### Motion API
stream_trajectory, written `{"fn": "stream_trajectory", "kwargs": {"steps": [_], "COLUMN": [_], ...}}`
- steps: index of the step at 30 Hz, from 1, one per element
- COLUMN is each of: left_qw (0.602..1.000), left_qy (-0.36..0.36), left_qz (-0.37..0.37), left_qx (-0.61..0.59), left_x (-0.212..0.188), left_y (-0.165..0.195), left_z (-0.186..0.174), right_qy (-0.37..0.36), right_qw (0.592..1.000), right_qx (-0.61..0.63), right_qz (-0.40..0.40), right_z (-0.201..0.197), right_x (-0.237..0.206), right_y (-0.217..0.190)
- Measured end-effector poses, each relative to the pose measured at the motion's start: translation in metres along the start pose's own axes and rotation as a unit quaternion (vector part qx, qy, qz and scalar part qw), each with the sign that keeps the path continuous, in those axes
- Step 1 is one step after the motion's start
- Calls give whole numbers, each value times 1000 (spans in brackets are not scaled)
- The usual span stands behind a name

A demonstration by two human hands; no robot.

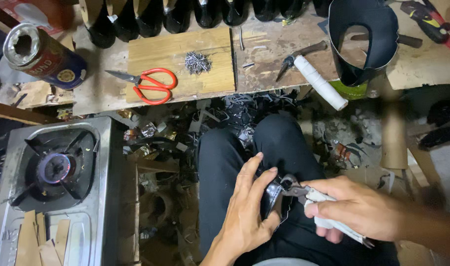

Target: The person uses a hammer and a small metal tool to tap and press the sole of a black shoe held on their lap. They repeatedly tap along the sole edge, flip the shoe, and continue tapping. The person then picks up a piece of cardboard, places it on the shoe, and taps it with the hammer before placing the shoe on a shelf.

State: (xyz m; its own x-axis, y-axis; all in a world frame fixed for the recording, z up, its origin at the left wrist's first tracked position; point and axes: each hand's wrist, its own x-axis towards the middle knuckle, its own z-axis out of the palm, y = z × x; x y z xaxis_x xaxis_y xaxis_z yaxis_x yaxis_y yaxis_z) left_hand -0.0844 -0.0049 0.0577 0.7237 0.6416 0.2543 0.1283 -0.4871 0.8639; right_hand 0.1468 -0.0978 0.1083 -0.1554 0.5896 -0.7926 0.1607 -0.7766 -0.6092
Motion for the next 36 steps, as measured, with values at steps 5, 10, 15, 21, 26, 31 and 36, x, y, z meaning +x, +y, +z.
{"fn": "stream_trajectory", "kwargs": {"steps": [5, 10, 15, 21, 26, 31, 36], "left_qw": [999, 999, 999, 1000, 985, 953, 968], "left_qy": [6, 12, 11, 20, 1, -43, -46], "left_qz": [-34, -37, -32, 7, 82, -59, 98], "left_qx": [-1, -15, -17, -14, -155, -295, -228], "left_x": [2, 3, 5, 1, -32, -49, -38], "left_y": [-7, -16, -19, -13, -8, -16, -8], "left_z": [-1, -4, 1, -1, -6, 1, -17], "right_qy": [143, 221, 273, 294, 349, 276, 240], "right_qw": [989, 966, 952, 942, 917, 951, 960], "right_qx": [10, 10, 2, -16, -90, -140, -144], "right_qz": [-41, -132, -137, -160, -174, -26, 11], "right_z": [36, 63, 69, 79, 78, 83, 82], "right_x": [15, 31, 33, 44, 55, 86, 99], "right_y": [4, 22, 24, 62, 151, 232, 247]}}
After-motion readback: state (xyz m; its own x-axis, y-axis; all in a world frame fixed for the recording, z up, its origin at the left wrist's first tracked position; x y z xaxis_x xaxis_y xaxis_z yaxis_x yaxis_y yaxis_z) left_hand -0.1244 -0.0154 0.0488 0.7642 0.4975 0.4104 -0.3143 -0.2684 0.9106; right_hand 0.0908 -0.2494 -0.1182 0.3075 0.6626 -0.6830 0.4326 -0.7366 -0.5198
